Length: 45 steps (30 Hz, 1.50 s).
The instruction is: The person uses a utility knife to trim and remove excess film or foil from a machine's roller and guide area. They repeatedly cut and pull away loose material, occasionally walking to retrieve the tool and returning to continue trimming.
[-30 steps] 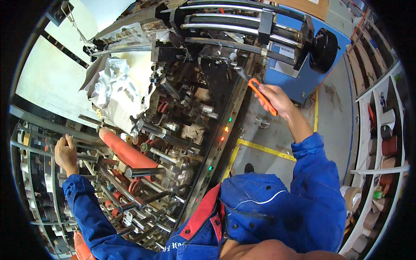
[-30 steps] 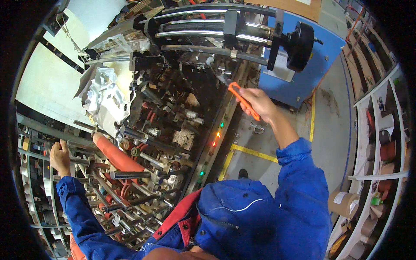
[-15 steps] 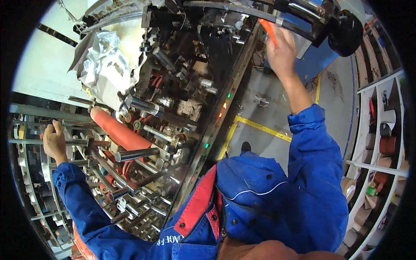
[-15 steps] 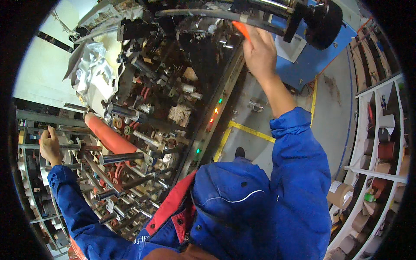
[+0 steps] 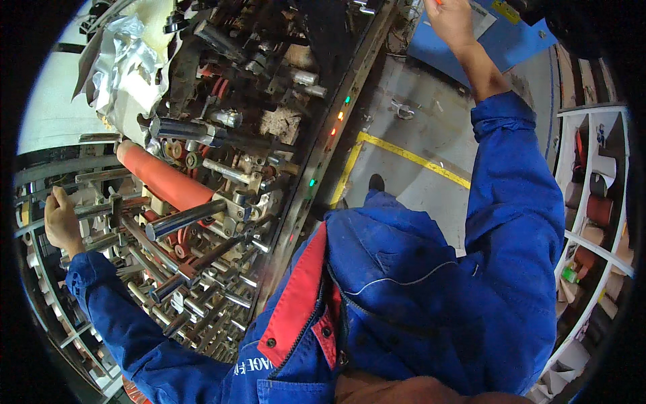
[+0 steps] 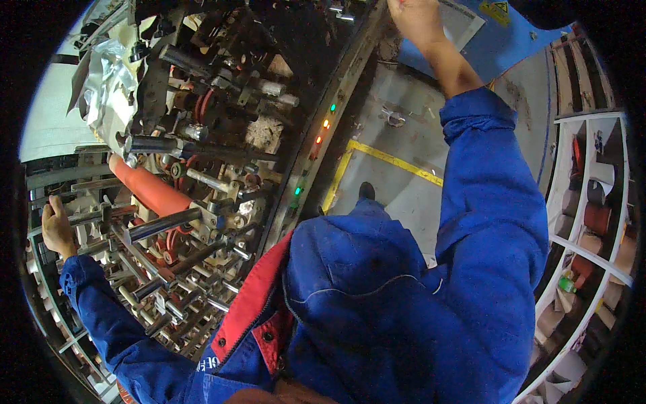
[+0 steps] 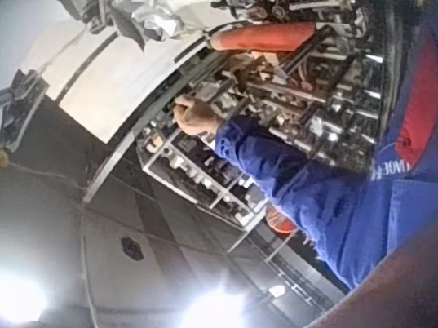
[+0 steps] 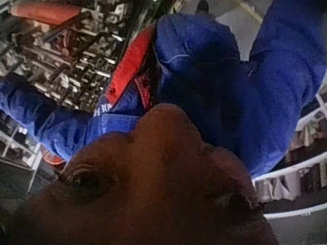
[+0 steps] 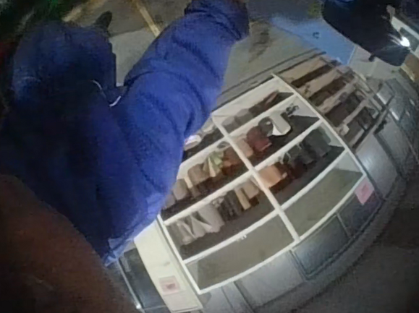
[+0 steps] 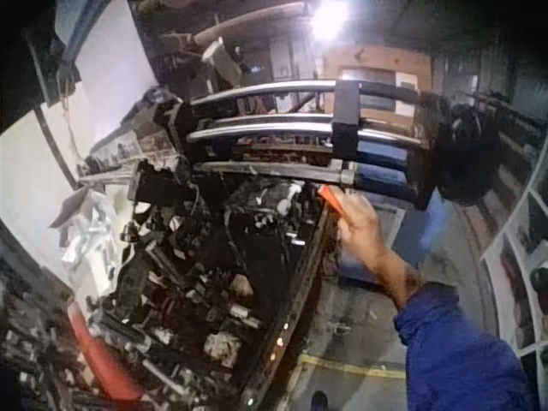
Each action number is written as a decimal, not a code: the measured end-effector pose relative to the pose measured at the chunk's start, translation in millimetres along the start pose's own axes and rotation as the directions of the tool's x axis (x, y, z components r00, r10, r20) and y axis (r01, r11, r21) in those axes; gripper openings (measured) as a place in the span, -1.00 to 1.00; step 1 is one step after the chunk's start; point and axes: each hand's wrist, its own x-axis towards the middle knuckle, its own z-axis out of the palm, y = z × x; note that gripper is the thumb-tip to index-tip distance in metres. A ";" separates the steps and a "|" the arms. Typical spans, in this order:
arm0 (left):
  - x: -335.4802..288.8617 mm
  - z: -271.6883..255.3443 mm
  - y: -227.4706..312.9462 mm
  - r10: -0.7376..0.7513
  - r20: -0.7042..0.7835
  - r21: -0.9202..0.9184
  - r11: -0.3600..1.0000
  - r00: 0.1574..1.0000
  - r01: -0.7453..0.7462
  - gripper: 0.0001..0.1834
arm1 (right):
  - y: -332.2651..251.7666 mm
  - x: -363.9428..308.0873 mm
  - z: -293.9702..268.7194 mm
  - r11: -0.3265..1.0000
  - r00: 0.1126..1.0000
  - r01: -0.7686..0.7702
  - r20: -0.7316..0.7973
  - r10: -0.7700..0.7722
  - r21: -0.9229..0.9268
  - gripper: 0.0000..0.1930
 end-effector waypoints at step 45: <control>-5.0 -11.0 17.7 0.001 -0.042 -0.050 0.999 0.999 -0.003 -0.39 | -154.5 -52.8 -37.0 0.815 0.880 -0.464 0.078 0.468 0.347 -0.52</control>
